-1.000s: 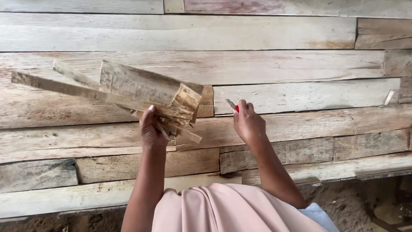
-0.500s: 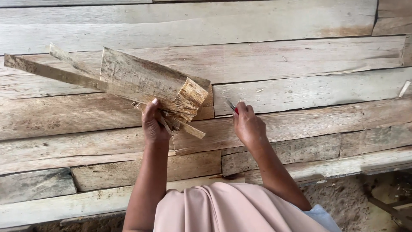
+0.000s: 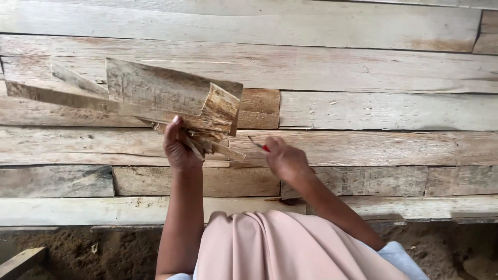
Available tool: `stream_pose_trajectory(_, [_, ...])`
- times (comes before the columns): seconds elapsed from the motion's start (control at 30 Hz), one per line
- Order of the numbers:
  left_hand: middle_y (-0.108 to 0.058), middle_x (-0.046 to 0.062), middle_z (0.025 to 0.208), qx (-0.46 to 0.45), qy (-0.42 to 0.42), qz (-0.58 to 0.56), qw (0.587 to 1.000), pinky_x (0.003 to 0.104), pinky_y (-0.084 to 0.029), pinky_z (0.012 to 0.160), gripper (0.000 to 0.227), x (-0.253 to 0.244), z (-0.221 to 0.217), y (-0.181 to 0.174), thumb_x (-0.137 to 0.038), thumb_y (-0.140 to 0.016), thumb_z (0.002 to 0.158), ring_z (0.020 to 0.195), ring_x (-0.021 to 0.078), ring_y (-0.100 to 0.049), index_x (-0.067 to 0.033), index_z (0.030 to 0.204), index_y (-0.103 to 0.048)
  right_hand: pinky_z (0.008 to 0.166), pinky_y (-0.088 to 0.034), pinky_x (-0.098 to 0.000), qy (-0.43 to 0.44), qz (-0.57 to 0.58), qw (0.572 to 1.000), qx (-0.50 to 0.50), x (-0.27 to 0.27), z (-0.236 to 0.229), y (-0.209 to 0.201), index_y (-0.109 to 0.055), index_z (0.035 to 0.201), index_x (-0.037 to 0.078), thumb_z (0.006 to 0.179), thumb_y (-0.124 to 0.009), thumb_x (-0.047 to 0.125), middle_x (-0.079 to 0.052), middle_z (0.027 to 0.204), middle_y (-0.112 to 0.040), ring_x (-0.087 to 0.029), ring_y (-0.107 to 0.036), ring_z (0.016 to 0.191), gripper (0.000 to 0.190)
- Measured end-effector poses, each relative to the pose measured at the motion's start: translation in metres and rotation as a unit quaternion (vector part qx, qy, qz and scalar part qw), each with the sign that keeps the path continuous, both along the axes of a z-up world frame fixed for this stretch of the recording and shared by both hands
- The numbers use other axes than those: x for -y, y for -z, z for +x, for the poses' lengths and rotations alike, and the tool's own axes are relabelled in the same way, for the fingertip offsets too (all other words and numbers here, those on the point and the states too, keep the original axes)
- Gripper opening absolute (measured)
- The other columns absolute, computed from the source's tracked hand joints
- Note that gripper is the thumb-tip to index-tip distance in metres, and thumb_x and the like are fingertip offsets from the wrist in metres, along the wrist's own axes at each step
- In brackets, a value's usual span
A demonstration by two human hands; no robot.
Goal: Peeling thin strips of wood from a plank using a utility knife
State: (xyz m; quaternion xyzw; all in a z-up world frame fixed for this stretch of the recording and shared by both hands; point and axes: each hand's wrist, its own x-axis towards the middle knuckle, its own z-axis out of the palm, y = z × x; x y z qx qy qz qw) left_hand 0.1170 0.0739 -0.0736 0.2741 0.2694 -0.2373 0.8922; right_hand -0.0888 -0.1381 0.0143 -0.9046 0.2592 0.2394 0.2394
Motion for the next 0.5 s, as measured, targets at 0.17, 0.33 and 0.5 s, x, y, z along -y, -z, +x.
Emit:
stream_pose_trajectory(0.17, [-0.078,0.011,0.101,0.002,-0.012,0.005,1.000,0.044,-0.060,0.093,0.017,-0.032,-0.021,0.012,-0.017,-0.076,0.085,0.096,0.0283,-0.076,-0.0076,0.099,-0.073,0.078,-0.060,-0.0578,-0.063,-0.047,0.997,0.006,-0.021,0.000,0.000,-0.049,0.126,0.017,0.102,-0.049,0.031,-0.010,0.113,-0.059,-0.041,-0.073,0.091,0.028])
stream_pose_trajectory(0.33, [-0.077,0.012,0.102,0.003,0.006,0.011,1.000,0.043,-0.061,0.090,0.020,-0.044,-0.044,0.017,-0.019,-0.075,0.086,0.096,0.0283,-0.076,-0.0073,0.102,-0.073,0.082,-0.059,-0.0586,-0.033,-0.029,0.999,0.012,-0.021,-0.009,0.009,-0.048,0.128,0.018,0.102,-0.049,0.032,-0.011,0.116,-0.059,-0.043,-0.072,0.093,0.030])
stream_pose_trajectory(0.5, [-0.077,0.010,0.101,0.006,0.056,0.029,0.998,0.040,-0.061,0.086,0.019,-0.031,-0.095,-0.040,-0.020,-0.074,0.086,0.092,0.0268,-0.077,-0.0103,0.102,-0.073,0.089,-0.056,-0.0579,0.088,0.065,0.991,0.082,-0.004,-0.030,0.013,-0.048,0.125,0.020,0.103,-0.043,0.044,-0.012,0.116,-0.059,-0.046,-0.068,0.102,0.033])
